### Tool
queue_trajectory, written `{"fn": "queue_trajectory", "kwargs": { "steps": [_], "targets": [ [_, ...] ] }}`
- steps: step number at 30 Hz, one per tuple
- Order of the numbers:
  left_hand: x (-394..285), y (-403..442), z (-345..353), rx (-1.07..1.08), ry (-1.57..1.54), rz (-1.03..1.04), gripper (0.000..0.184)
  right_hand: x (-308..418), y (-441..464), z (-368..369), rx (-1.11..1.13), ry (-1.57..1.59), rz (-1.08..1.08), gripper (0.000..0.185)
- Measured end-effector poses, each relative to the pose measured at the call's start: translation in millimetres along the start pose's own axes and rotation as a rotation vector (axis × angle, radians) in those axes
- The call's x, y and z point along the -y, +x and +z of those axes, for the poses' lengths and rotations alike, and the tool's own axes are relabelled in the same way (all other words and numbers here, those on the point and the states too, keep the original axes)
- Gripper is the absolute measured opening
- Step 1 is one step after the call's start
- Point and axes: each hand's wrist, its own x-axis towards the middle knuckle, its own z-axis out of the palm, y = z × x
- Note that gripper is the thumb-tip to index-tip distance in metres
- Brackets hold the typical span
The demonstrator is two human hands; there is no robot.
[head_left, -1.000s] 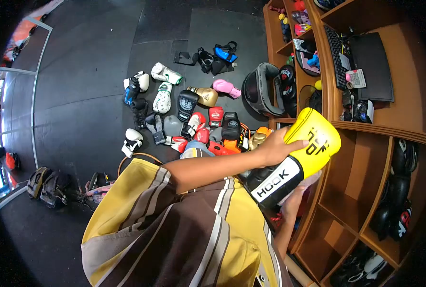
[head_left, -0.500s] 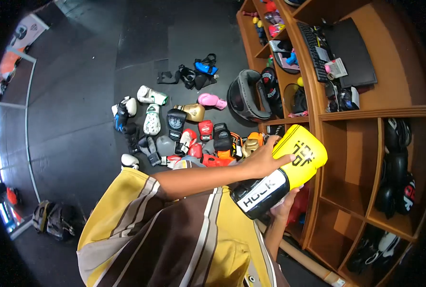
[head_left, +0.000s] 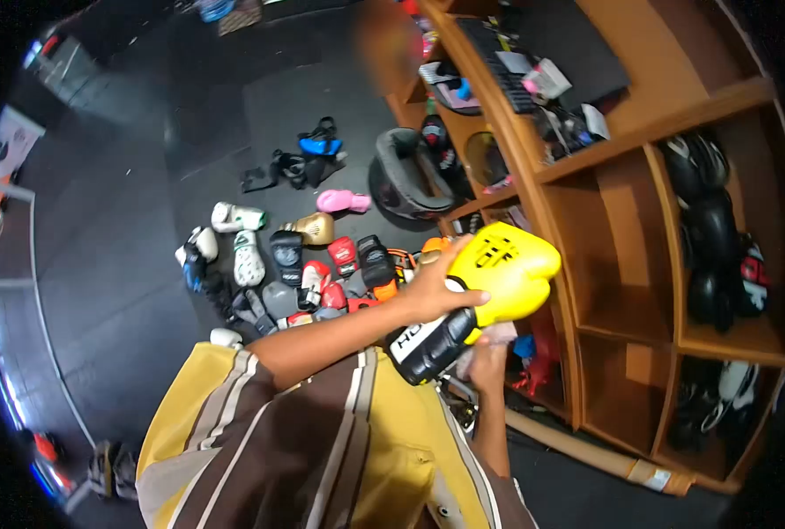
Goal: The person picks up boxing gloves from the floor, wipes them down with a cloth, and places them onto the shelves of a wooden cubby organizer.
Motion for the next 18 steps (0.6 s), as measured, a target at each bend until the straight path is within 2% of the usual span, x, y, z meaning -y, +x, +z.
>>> {"fn": "queue_trajectory", "kwargs": {
  "steps": [1,2,3,7,8,9,11,12,13,15,17,18],
  "targets": [
    [3,3,3,-0.019,0.000,0.061,0.104,-5,8,4,-0.047,-0.226,-0.363,0.038],
    [4,4,7,-0.032,-0.003,0.095,0.104,47,7,-1,-0.021,-0.108,-0.335,0.036],
    [5,7,9,-0.048,-0.008,0.129,0.105,63,11,-5,0.001,-0.109,-0.322,0.038],
    [-24,10,17,-0.122,0.123,0.262,0.108,67,15,-14,0.082,-0.224,-0.112,0.045],
    [-17,15,18,-0.147,0.180,0.301,0.111,65,18,-14,0.156,-0.292,-0.032,0.053],
    [-26,17,23,-0.144,0.165,0.282,0.113,64,17,-11,0.111,-0.312,-0.046,0.069],
    [-35,22,29,-0.157,0.360,0.295,0.115,59,22,-5,-0.092,-0.213,-0.393,0.085],
    [-43,24,34,-0.138,0.413,0.297,0.116,63,20,-10,-0.091,-0.214,-0.323,0.088],
    [-43,28,40,-0.101,0.394,0.290,0.120,62,21,-12,-0.152,-0.154,-0.379,0.088],
    [-61,33,52,-0.006,0.587,0.343,0.131,60,23,-18,-0.271,-0.044,-0.499,0.089],
    [-74,37,66,-0.021,0.876,0.480,0.138,47,25,-27,-0.187,-0.015,-0.442,0.083],
    [-84,38,76,-0.009,0.897,0.448,0.140,51,24,-35,-0.159,-0.015,-0.408,0.077]
  ]
}}
